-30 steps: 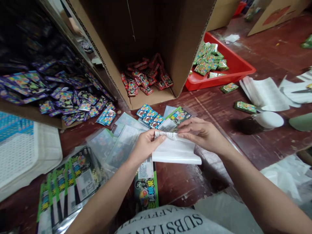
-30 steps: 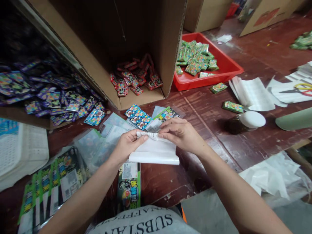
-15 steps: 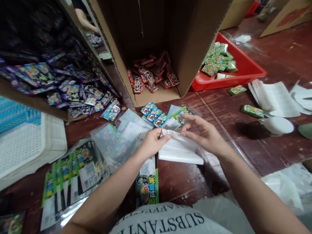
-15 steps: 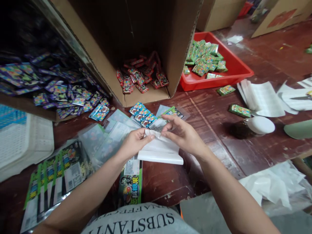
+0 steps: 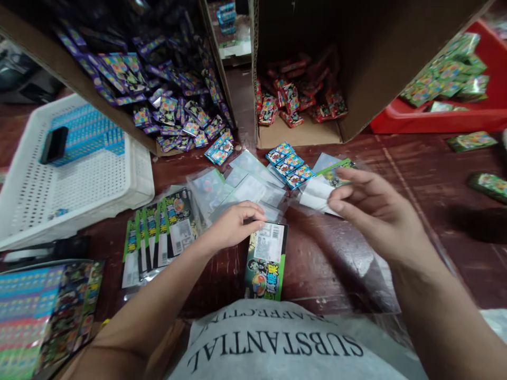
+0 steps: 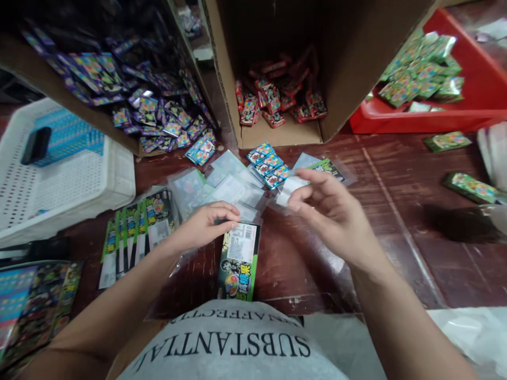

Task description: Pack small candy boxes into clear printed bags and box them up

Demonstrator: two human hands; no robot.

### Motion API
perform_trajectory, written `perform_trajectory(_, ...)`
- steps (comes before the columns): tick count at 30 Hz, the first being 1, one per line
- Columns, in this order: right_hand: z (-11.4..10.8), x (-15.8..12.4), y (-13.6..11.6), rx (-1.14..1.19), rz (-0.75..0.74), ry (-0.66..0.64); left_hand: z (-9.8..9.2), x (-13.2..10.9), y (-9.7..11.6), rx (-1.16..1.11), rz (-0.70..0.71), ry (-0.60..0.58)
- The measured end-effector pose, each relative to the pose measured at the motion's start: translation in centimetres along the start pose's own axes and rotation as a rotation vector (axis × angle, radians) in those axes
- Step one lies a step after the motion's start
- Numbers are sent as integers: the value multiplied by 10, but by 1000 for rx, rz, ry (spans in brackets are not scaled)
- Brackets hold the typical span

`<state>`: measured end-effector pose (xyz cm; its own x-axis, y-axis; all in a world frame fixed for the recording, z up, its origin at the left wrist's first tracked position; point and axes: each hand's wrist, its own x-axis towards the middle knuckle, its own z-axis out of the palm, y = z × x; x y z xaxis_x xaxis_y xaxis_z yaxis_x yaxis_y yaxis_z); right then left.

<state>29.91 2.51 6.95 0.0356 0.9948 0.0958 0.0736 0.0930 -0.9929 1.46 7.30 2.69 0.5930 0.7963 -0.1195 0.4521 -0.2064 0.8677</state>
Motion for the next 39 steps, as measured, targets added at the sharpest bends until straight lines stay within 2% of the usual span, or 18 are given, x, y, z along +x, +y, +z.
perform_trajectory(4,41,1,5,34,105,-341,0,-11,3,-265,-117,-30)
perform_trajectory(6,54,2,13,27,147,-447,2,-15,1,-270,-136,17)
perform_trajectory(8,64,2,22,-25,179,-496,5,-18,0,-272,-147,68)
perform_trajectory(10,70,3,28,-122,179,-498,8,-19,0,-284,-167,94)
perform_trajectory(13,75,3,31,-308,101,-466,9,-21,1,-296,-194,106)
perform_trajectory(20,78,-12,25,-788,-288,-381,5,-24,1,-325,-179,118)
perform_trajectory(23,82,-18,26,-850,-320,-384,9,-22,3,-352,-168,76)
perform_trajectory(27,83,-20,27,-762,-323,-418,5,-17,1,-421,-126,12)
perform_trajectory(29,75,-22,28,-626,-302,-333,-10,-17,-2,-429,-116,67)
perform_trajectory(30,69,-24,31,-536,-283,-235,-20,-18,-3,-436,-116,151)
perform_trajectory(32,58,-31,38,-340,-228,-1,-38,-25,-7,-473,-118,397)
perform_trajectory(34,54,-41,47,-160,-141,151,-46,-36,-10,-558,-130,602)
perform_trajectory(36,58,-49,56,-21,-37,189,-39,-49,-13,-641,-152,659)
perform_trajectory(39,70,-50,63,116,42,274,-6,-71,-16,-646,-177,600)
